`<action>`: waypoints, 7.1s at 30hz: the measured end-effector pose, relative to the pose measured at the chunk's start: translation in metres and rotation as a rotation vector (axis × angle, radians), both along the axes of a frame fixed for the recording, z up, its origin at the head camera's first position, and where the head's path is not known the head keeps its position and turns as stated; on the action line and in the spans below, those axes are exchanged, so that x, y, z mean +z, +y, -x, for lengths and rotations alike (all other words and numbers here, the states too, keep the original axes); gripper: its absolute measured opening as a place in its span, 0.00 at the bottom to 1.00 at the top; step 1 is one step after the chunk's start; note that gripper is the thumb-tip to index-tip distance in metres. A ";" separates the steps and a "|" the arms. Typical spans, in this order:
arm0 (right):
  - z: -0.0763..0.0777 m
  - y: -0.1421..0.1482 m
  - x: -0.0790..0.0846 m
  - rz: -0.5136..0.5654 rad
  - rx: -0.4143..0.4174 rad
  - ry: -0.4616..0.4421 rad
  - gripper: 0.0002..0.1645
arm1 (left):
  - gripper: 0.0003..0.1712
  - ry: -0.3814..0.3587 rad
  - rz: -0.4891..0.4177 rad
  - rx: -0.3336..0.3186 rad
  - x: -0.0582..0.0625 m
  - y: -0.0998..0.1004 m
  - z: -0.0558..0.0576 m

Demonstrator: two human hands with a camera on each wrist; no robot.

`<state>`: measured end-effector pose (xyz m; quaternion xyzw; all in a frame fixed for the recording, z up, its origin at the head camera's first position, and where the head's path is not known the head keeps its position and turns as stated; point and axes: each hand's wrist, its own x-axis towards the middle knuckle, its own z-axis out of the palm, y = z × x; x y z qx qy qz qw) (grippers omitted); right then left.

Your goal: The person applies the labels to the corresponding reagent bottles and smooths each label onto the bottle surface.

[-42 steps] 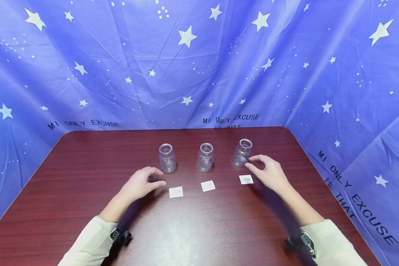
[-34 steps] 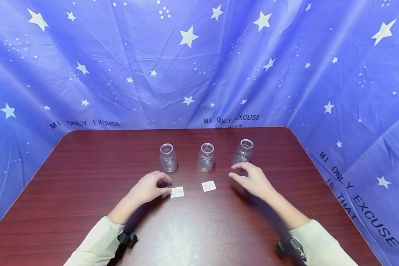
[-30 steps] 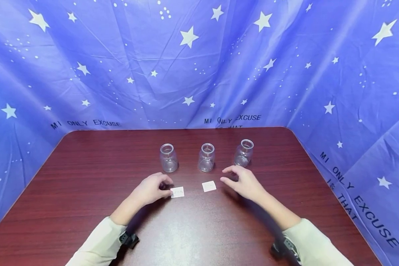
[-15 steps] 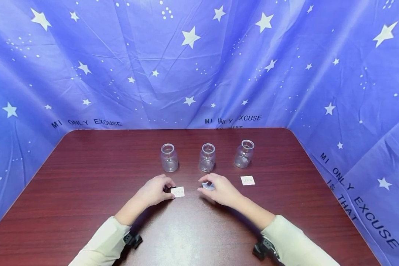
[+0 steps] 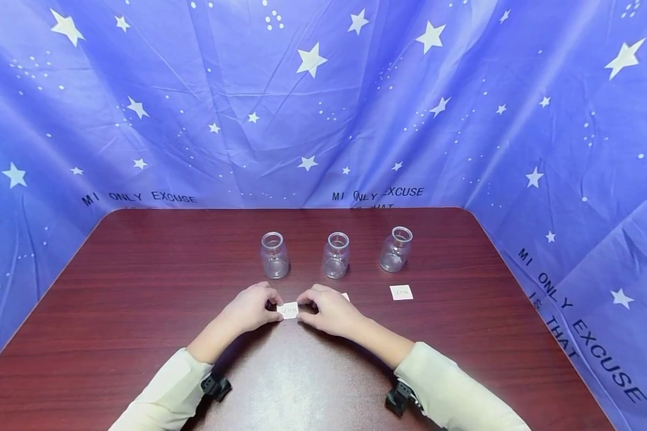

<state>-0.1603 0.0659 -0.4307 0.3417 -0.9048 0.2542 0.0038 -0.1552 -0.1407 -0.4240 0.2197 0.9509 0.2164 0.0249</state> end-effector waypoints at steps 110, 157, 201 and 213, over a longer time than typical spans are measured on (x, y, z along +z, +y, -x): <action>-0.018 0.000 0.016 0.324 -0.136 0.181 0.06 | 0.12 -0.329 -0.668 -0.034 0.011 0.012 -0.002; -0.016 0.004 0.016 0.512 -0.161 0.076 0.03 | 0.07 -0.229 -0.670 -0.037 0.010 0.020 -0.002; -0.006 0.023 0.024 0.504 -0.341 -0.109 0.04 | 0.04 -0.268 -0.666 0.090 0.010 0.018 -0.006; -0.002 0.032 0.026 0.522 -0.380 -0.115 0.05 | 0.05 -0.275 -0.650 0.117 0.010 0.015 -0.005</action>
